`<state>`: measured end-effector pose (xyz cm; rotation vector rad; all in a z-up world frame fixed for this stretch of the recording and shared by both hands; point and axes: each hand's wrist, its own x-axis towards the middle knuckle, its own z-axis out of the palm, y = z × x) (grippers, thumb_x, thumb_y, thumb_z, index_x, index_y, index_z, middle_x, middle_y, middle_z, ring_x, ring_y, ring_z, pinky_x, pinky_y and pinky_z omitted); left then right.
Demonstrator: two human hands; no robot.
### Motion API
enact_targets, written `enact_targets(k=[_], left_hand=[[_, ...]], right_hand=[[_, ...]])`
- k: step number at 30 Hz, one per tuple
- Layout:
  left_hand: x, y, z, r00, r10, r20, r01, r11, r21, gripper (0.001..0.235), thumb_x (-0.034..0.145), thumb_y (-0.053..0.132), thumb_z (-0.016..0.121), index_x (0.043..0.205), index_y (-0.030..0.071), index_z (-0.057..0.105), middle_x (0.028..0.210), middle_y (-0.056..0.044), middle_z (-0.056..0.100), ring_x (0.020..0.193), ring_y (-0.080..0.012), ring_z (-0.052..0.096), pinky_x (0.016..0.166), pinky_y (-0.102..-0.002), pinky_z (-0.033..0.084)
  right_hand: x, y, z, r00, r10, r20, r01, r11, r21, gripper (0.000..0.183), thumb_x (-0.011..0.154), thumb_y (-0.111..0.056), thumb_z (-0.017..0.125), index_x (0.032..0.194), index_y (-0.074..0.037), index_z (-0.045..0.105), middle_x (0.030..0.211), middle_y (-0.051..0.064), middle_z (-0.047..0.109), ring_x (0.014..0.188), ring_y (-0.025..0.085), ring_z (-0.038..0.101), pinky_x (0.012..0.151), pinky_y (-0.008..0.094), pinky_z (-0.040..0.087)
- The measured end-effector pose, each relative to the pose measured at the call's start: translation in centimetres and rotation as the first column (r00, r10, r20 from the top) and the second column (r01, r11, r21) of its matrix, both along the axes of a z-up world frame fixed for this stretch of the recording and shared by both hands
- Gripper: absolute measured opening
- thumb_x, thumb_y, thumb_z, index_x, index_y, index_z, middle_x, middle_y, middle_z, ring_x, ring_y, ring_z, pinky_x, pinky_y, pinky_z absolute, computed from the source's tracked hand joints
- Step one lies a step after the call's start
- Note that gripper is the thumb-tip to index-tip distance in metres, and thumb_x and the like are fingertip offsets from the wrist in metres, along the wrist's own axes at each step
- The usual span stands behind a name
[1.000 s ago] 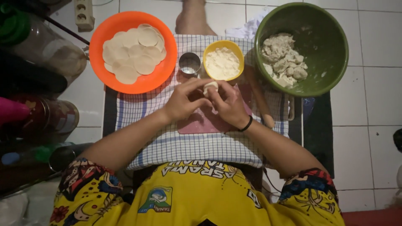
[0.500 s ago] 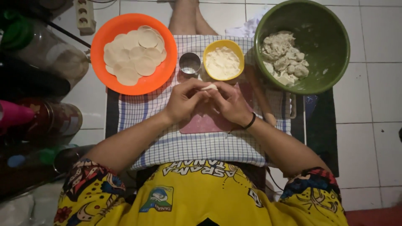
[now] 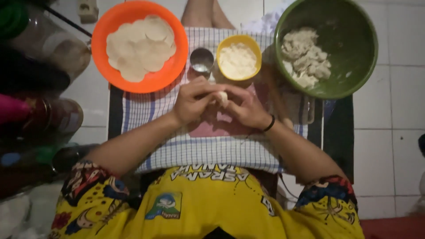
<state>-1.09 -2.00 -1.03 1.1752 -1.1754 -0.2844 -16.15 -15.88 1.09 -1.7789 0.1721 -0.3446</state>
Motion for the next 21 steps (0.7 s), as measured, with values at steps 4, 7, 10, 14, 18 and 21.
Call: enact_targets(k=[4, 7, 10, 14, 18, 21], left_hand=[[-0.8, 0.1, 0.5, 0.999, 0.017, -0.049, -0.016, 1.000, 0.023, 0.021, 0.095, 0.018, 0.077, 0.116, 0.012, 0.080, 0.077, -0.008, 0.069, 0.071, -0.0187, 0.061, 0.069, -0.031, 0.052], [-1.5, 0.9, 2.0, 0.997, 0.044, -0.062, -0.039, 0.996, 0.075, 0.041, 0.093, 0.013, 0.080, 0.133, 0.013, 0.071, 0.077, -0.012, 0.067, 0.067, -0.0157, 0.061, 0.063, -0.035, 0.053], [-0.7, 1.2, 0.3, 0.995, -0.061, -0.077, 0.066, 0.996, 0.054, 0.050, 0.102, 0.000, 0.057, 0.151, 0.007, 0.053, 0.072, -0.010, 0.071, 0.059, -0.0166, 0.066, 0.057, -0.031, 0.056], [-0.7, 1.0, 2.0, 0.953, -0.091, -0.289, 0.132, 0.983, 0.126, 0.042, 0.108, 0.008, 0.044, 0.150, 0.006, 0.051, 0.073, -0.006, 0.066, 0.067, -0.0130, 0.066, 0.057, -0.025, 0.057], [-0.6, 0.8, 1.4, 0.937, -0.061, -0.345, 0.119, 0.981, 0.151, 0.035, 0.111, 0.018, 0.047, 0.143, 0.008, 0.058, 0.071, -0.006, 0.064, 0.063, -0.0121, 0.065, 0.055, -0.026, 0.059], [-0.6, 0.5, 1.0, 0.930, -0.024, -0.367, 0.096, 0.979, 0.179, 0.033, 0.111, 0.020, 0.047, 0.137, 0.005, 0.061, 0.065, -0.005, 0.059, 0.057, -0.0125, 0.063, 0.048, -0.024, 0.056]], right_hand=[[0.0, 0.0, -1.1, 1.000, 0.024, 0.017, -0.025, 0.997, 0.069, 0.039, 0.095, -0.014, 0.073, 0.132, -0.003, 0.067, 0.111, 0.018, 0.075, 0.098, 0.021, 0.069, 0.086, 0.041, 0.060], [0.5, 0.3, -2.0, 0.999, -0.008, 0.042, 0.000, 0.984, 0.179, 0.044, 0.090, -0.012, 0.080, 0.130, -0.002, 0.068, 0.114, 0.013, 0.073, 0.102, 0.017, 0.066, 0.091, 0.038, 0.058], [0.2, 0.6, -1.9, 0.999, -0.014, 0.029, 0.006, 0.969, 0.247, 0.048, 0.086, -0.010, 0.084, 0.130, 0.000, 0.068, 0.116, 0.013, 0.074, 0.103, 0.017, 0.067, 0.094, 0.036, 0.058], [0.7, 0.6, 0.3, 0.999, 0.039, 0.017, -0.041, 0.986, 0.162, 0.045, 0.092, -0.010, 0.078, 0.135, -0.003, 0.066, 0.121, 0.013, 0.073, 0.106, 0.018, 0.068, 0.094, 0.037, 0.058], [0.3, 0.5, -0.2, 0.999, 0.028, -0.040, -0.025, 0.996, 0.083, 0.027, 0.100, -0.015, 0.067, 0.125, -0.007, 0.072, 0.106, 0.010, 0.076, 0.094, 0.016, 0.069, 0.086, 0.036, 0.059], [0.5, 0.7, 0.0, 0.999, 0.037, 0.019, -0.040, 0.981, 0.188, 0.023, 0.100, -0.012, 0.066, 0.122, -0.005, 0.071, 0.104, 0.010, 0.075, 0.091, 0.016, 0.069, 0.084, 0.034, 0.060]])
